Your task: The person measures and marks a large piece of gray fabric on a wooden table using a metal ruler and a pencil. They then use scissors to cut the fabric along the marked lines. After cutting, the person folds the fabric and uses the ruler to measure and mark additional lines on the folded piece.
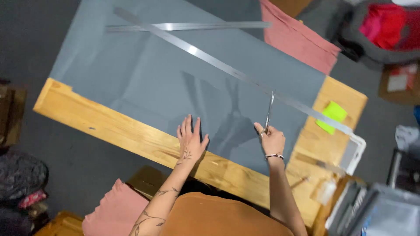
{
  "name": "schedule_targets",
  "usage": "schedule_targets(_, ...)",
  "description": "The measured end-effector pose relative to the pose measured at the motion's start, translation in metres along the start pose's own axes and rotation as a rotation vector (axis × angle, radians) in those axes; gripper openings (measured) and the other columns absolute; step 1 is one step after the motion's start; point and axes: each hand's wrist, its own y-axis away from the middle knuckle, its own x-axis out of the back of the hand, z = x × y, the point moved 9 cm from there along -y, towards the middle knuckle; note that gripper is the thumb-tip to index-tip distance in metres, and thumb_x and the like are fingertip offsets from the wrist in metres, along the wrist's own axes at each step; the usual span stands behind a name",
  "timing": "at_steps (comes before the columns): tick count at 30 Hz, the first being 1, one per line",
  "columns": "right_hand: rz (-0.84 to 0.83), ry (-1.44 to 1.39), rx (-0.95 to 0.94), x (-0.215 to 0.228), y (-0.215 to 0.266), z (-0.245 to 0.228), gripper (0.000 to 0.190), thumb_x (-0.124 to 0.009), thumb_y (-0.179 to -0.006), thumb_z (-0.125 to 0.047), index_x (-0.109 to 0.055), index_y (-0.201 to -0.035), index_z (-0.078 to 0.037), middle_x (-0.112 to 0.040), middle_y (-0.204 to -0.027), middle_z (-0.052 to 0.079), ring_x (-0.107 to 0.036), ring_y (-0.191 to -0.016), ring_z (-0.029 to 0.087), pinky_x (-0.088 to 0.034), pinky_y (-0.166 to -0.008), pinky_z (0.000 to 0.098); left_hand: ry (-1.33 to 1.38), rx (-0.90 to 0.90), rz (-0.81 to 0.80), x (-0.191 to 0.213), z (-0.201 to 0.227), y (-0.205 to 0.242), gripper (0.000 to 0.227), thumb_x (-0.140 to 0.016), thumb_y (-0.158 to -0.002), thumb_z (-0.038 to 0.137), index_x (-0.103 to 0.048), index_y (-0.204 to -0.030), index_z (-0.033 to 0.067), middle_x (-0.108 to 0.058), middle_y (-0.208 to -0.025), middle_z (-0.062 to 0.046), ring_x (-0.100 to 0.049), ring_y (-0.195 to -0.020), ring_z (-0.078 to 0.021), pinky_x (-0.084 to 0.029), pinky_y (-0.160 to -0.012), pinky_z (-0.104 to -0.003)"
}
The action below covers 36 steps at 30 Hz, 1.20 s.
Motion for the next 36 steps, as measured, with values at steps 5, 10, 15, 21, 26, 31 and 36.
schedule_targets(5,0.172,0.048,-0.054,0.042,0.03,0.056,0.058,-0.078,-0.079,-0.066,-0.06,-0.087,-0.012,-0.07,-0.089,0.016,-0.067,-0.097,0.04,-0.053,-0.089,0.0497,-0.021,-0.138,-0.212,-0.023,0.069,0.045,0.082,-0.077,-0.078,0.037,-0.046,-0.147,0.0053,-0.028,-0.157,-0.027,-0.025,-0.147,-0.0432,-0.017,-0.117,-0.064)
schedule_targets(10,0.322,0.004,-0.12,0.052,0.033,0.115,0.059,-0.088,-0.072,-0.054,-0.054,-0.093,-0.01,-0.062,-0.104,0.015,-0.064,-0.105,0.04,-0.051,-0.092,0.0523,-0.06,-0.193,-0.336,-0.047,0.105,0.072,0.103,-0.083,-0.07,0.05,-0.038,-0.152,0.0052,-0.02,-0.161,-0.029,-0.017,-0.15,-0.0467,-0.011,-0.118,-0.067)
schedule_targets(15,0.286,-0.192,-0.184,0.023,0.007,0.167,0.053,-0.097,-0.062,-0.027,-0.059,-0.094,-0.01,-0.066,-0.099,0.014,-0.065,-0.109,0.037,-0.051,-0.097,0.0471,-0.09,-0.174,-0.456,-0.054,0.124,0.085,0.125,-0.083,-0.062,0.067,-0.03,-0.157,0.0061,-0.015,-0.16,-0.032,-0.011,-0.149,-0.0519,-0.012,-0.117,-0.069)
schedule_targets(21,0.007,-0.802,-0.06,-0.005,0.009,0.123,0.042,-0.092,-0.072,-0.023,-0.058,-0.09,-0.007,-0.059,-0.071,0.002,-0.064,-0.066,0.015,-0.06,-0.056,0.0255,0.002,-0.203,-0.522,-0.043,0.171,0.099,0.142,-0.09,-0.049,0.068,-0.022,-0.16,0.0124,-0.018,-0.16,-0.03,-0.017,-0.15,-0.0472,-0.012,-0.12,-0.064)
schedule_targets(26,-0.209,-1.035,0.129,0.034,0.108,-0.023,0.037,-0.088,-0.082,-0.025,-0.053,-0.082,-0.012,-0.057,-0.065,-0.002,-0.06,-0.05,0.006,-0.052,-0.043,0.0133,0.606,-0.114,-0.219,-0.042,0.173,0.097,0.085,-0.084,-0.073,0.034,-0.043,-0.145,0.0146,-0.053,-0.133,-0.021,-0.053,-0.126,-0.0393,-0.043,-0.104,-0.05)
schedule_targets(31,-0.357,-1.124,0.181,-0.005,0.109,-0.041,0.035,-0.079,-0.091,-0.031,-0.051,-0.095,-0.01,-0.073,-0.107,0.015,-0.076,-0.086,0.019,-0.064,-0.069,0.022,0.862,0.215,0.118,-0.046,0.076,0.058,0.048,-0.07,-0.084,0.008,-0.06,-0.13,-0.0017,-0.068,-0.114,-0.029,-0.063,-0.116,-0.0432,-0.053,-0.095,-0.05)
schedule_targets(36,-0.116,-0.882,0.17,-0.052,0.072,-0.022,0.029,-0.082,-0.091,-0.036,-0.063,-0.094,-0.015,-0.073,-0.082,0.004,-0.068,-0.076,0.007,-0.053,-0.064,0.0153,0.868,0.588,0.061,0.025,-0.03,0.027,0.068,-0.068,-0.097,0.032,-0.042,-0.146,-0.0067,-0.049,-0.146,-0.029,-0.045,-0.139,-0.0392,-0.038,-0.115,-0.049)
